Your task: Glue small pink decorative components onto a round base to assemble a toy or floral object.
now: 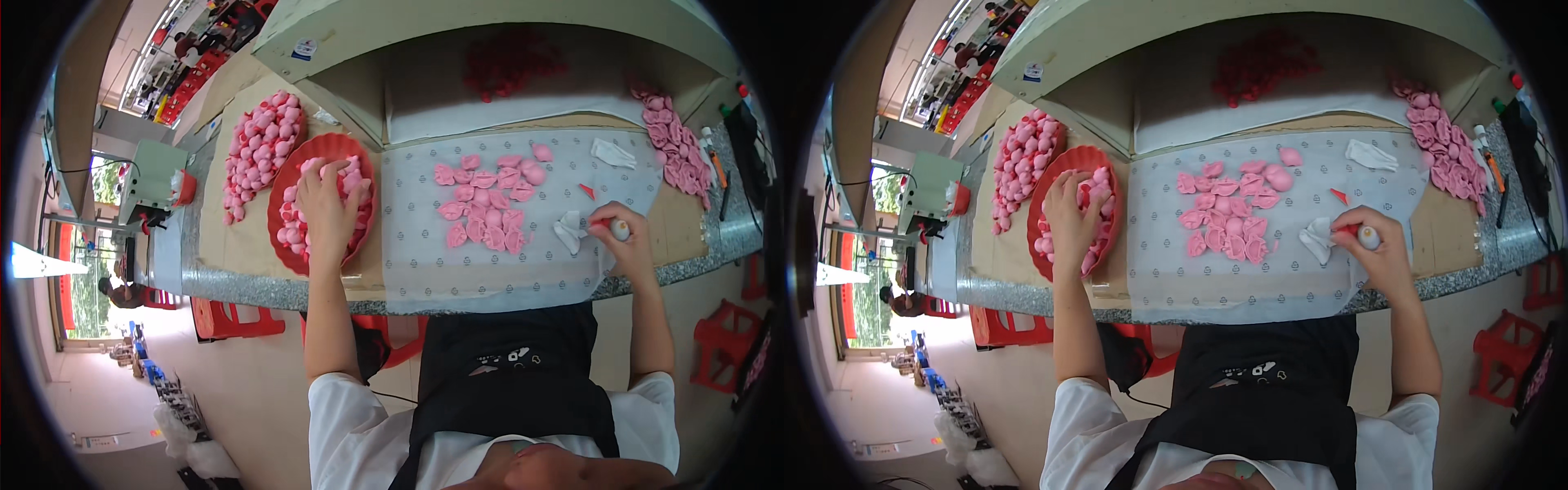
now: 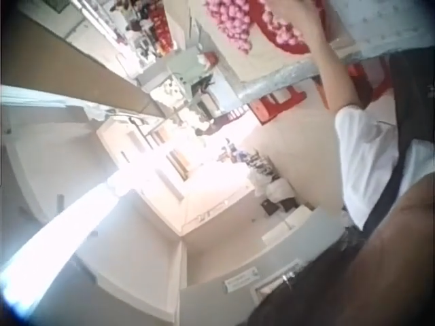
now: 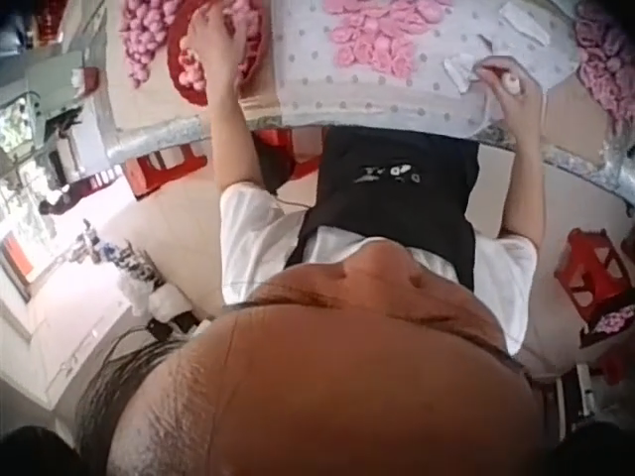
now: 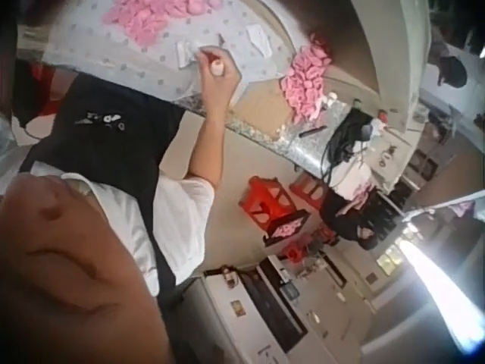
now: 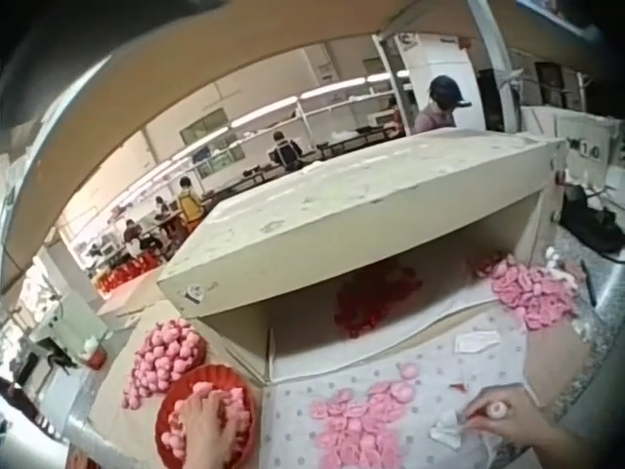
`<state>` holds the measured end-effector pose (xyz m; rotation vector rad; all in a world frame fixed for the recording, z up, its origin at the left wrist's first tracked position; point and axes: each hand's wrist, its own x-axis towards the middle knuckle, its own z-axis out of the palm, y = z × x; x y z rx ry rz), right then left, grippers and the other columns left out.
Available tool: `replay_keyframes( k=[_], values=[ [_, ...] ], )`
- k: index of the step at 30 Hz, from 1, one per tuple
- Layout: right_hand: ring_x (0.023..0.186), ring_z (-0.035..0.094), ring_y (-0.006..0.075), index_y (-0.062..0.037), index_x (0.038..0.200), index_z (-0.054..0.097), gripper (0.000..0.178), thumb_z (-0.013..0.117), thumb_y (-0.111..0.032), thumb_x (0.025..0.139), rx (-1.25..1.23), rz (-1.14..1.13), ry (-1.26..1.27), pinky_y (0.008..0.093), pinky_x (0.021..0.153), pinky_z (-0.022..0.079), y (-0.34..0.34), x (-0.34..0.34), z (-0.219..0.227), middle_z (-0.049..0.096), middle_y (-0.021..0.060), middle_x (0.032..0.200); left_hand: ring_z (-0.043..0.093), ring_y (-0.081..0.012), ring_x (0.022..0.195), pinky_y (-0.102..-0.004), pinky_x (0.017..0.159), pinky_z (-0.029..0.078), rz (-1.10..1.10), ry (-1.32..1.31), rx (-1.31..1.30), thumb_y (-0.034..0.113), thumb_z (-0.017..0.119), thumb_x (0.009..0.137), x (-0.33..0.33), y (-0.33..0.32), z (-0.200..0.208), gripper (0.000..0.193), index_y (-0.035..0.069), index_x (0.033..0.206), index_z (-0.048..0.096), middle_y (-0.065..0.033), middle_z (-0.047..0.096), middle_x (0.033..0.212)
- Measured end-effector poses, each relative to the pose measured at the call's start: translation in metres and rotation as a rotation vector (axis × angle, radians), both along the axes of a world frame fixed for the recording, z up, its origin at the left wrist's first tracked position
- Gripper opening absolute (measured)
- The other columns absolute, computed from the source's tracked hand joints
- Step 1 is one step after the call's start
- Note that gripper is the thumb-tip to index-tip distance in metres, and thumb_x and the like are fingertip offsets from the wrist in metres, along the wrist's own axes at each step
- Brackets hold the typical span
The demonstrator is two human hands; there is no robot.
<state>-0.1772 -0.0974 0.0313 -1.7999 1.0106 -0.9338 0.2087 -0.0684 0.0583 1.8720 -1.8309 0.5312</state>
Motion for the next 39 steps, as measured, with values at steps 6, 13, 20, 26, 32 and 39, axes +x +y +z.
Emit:
replay_keyframes(
  k=[6, 13, 20, 26, 32, 39],
  values=[
    [0.059, 0.045, 0.0041, -0.0005, 0.083, 0.055, 0.013, 0.055, 0.002, 0.071, 0.347, -0.125, -0.241, 0.0169, 0.051, 0.036, 0.038, 0.023, 0.001, 0.059, 0.0048, 0.077, 0.052, -0.0304, 0.082, -0.0363, 0.072, 0.04, -0.764, 0.332, 0.149, 0.009, 0.059, 0.067, -0.137, -0.083, -0.016, 0.023, 0.004, 0.09, 0.055, -0.015, 0.056, 0.089],
    [0.053, 0.042, 0.003, -0.0027, 0.081, 0.048, 0.011, 0.054, 0.001, 0.073, 0.403, -0.267, -0.473, 0.0159, 0.046, 0.035, 0.059, 0.023, -0.006, 0.06, 0.0087, 0.079, 0.055, -0.0258, 0.079, -0.0339, 0.069, 0.044, -0.578, 0.264, 0.519, 0.009, 0.061, 0.065, -0.188, -0.116, -0.031, 0.026, 0.005, 0.09, 0.057, -0.0136, 0.055, 0.084],
    [0.061, 0.046, 0.0069, -0.0007, 0.089, 0.049, 0.019, 0.055, 0.001, 0.071, 0.425, -0.264, -0.694, 0.018, 0.048, 0.037, 0.066, 0.03, -0.01, 0.053, 0.0067, 0.079, 0.052, -0.0122, 0.083, -0.0262, 0.073, 0.044, -0.706, 1.586, 0.681, 0.001, 0.056, 0.073, -0.152, -0.033, -0.003, 0.031, 0.001, 0.103, 0.045, -0.006, 0.049, 0.096],
    [0.064, 0.048, 0.0104, -0.0002, 0.098, 0.048, 0.027, 0.055, -0.003, 0.072, 0.552, -0.16, -0.729, 0.0216, 0.051, 0.04, 0.071, 0.053, -0.011, 0.052, 0.008, 0.081, 0.05, -0.0108, 0.088, -0.0221, 0.074, 0.041, -0.668, 2.15, 0.539, -0.003, 0.056, 0.072, -0.176, 0.042, -0.03, 0.042, 0.002, 0.111, 0.041, -0.0047, 0.05, 0.096],
    [0.064, 0.049, 0.0122, -0.0008, 0.094, 0.048, 0.023, 0.056, -0.007, 0.073, 0.486, -0.279, -0.844, 0.0239, 0.055, 0.042, 0.076, 0.073, -0.009, 0.052, 0.0086, 0.081, 0.05, -0.01, 0.089, -0.0203, 0.076, 0.04, -0.558, 2.055, 0.282, -0.007, 0.052, 0.074, -0.191, 0.062, -0.05, 0.033, -0.001, 0.106, 0.044, -0.0058, 0.05, 0.097],
    [0.068, 0.05, 0.0132, -0.0005, 0.092, 0.048, 0.025, 0.058, 0.0, 0.069, 0.319, -0.186, -0.645, 0.0232, 0.053, 0.042, 0.076, 0.087, -0.01, 0.047, 0.0053, 0.078, 0.052, -0.0117, 0.085, -0.0221, 0.073, 0.042, -0.581, 1.822, 0.163, -0.005, 0.052, 0.075, -0.186, 0.067, -0.055, 0.028, -0.002, 0.103, 0.047, -0.0074, 0.051, 0.095]
  ],
)
